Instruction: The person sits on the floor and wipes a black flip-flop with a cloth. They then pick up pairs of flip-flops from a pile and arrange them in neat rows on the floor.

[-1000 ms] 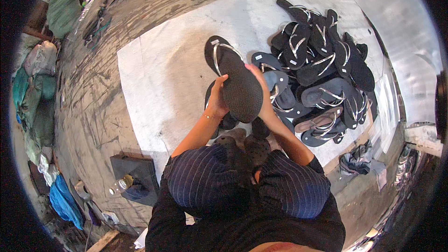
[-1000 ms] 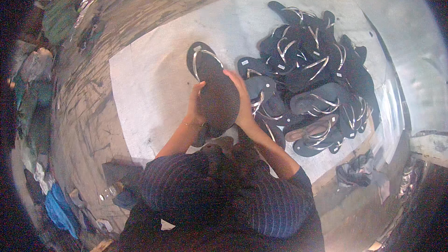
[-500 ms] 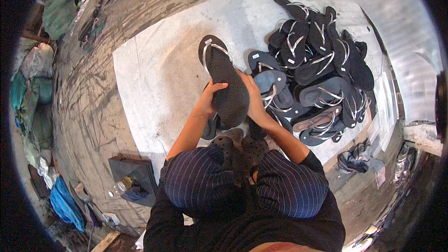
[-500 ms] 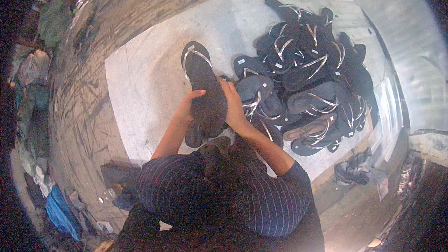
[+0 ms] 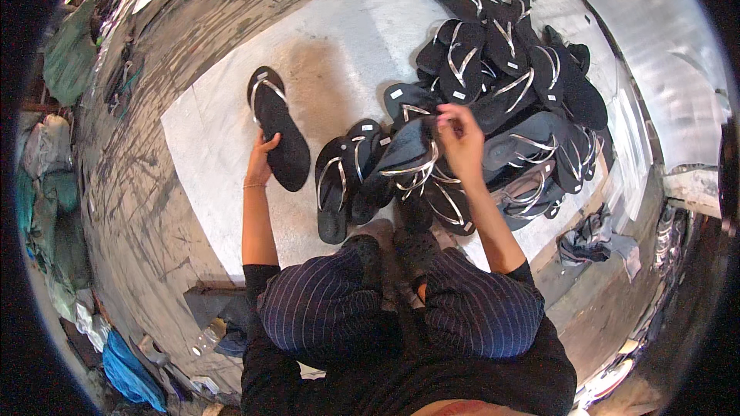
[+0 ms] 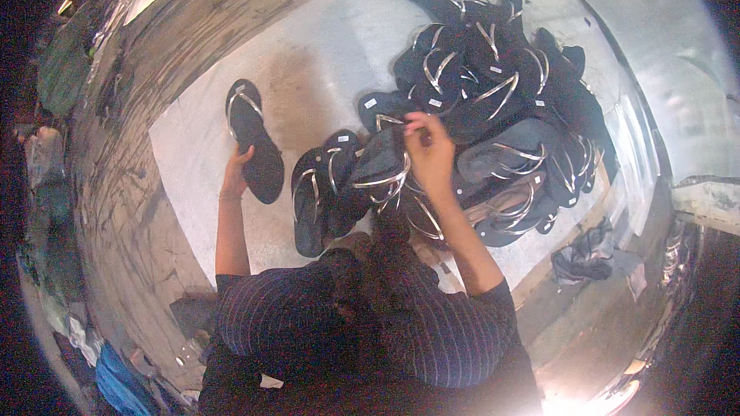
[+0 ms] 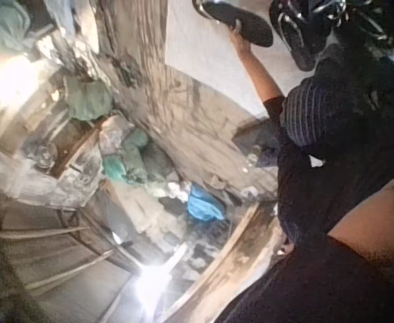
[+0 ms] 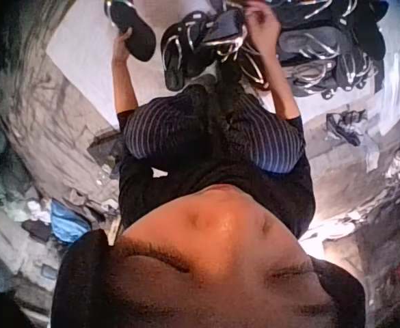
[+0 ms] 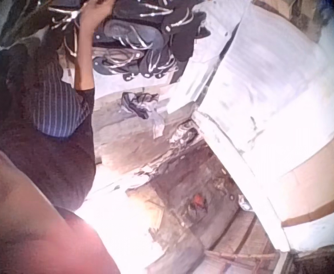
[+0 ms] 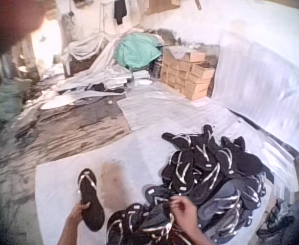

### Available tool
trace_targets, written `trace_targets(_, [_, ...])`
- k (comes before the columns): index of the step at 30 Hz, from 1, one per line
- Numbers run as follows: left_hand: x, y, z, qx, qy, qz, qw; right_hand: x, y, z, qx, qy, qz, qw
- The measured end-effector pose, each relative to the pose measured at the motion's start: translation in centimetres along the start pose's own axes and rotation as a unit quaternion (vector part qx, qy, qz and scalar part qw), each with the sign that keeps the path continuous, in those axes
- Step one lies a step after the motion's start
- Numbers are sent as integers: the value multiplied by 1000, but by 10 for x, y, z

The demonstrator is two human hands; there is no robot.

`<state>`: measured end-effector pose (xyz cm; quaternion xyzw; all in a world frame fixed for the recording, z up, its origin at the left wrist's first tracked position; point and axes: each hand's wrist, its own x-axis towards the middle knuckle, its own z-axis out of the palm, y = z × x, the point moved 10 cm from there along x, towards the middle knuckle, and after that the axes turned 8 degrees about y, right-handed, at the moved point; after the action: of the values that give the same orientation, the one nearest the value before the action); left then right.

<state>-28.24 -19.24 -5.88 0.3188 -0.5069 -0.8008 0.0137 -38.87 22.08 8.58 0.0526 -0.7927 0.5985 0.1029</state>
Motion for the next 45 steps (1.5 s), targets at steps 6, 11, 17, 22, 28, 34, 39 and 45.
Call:
trace_targets(6, [18, -7, -22, 134, 62, 35, 988, 46, 22, -93, -116, 226, -24, 967])
trace_targets(11, [22, -26, -15, 141, 42, 4, 989, 73, 79, -115, -78, 254, 30, 964])
trace_targets(17, [22, -13, -26, 187, 97, 53, 976, 79, 109, -113, -6, 198, 163, 967])
trace_targets(22, [33, 3, -50, 176, 125, 82, 973, 97, 89, -151, -136, 251, 31, 958])
trace_targets(28, [38, 13, -62, 167, 147, 94, 970, 153, 62, -97, 39, 174, 67, 982])
trace_targets(34, [30, 35, -67, 488, 318, 193, 790, 176, 124, -75, 38, 130, 147, 980])
trace_targets(39, [-45, 54, 18, 501, 334, 417, 681, 190, 138, -91, -319, 65, 46, 944])
trace_targets(45, [-86, -69, 25, 310, 196, 188, 911, 142, 55, -104, -339, 187, -59, 920])
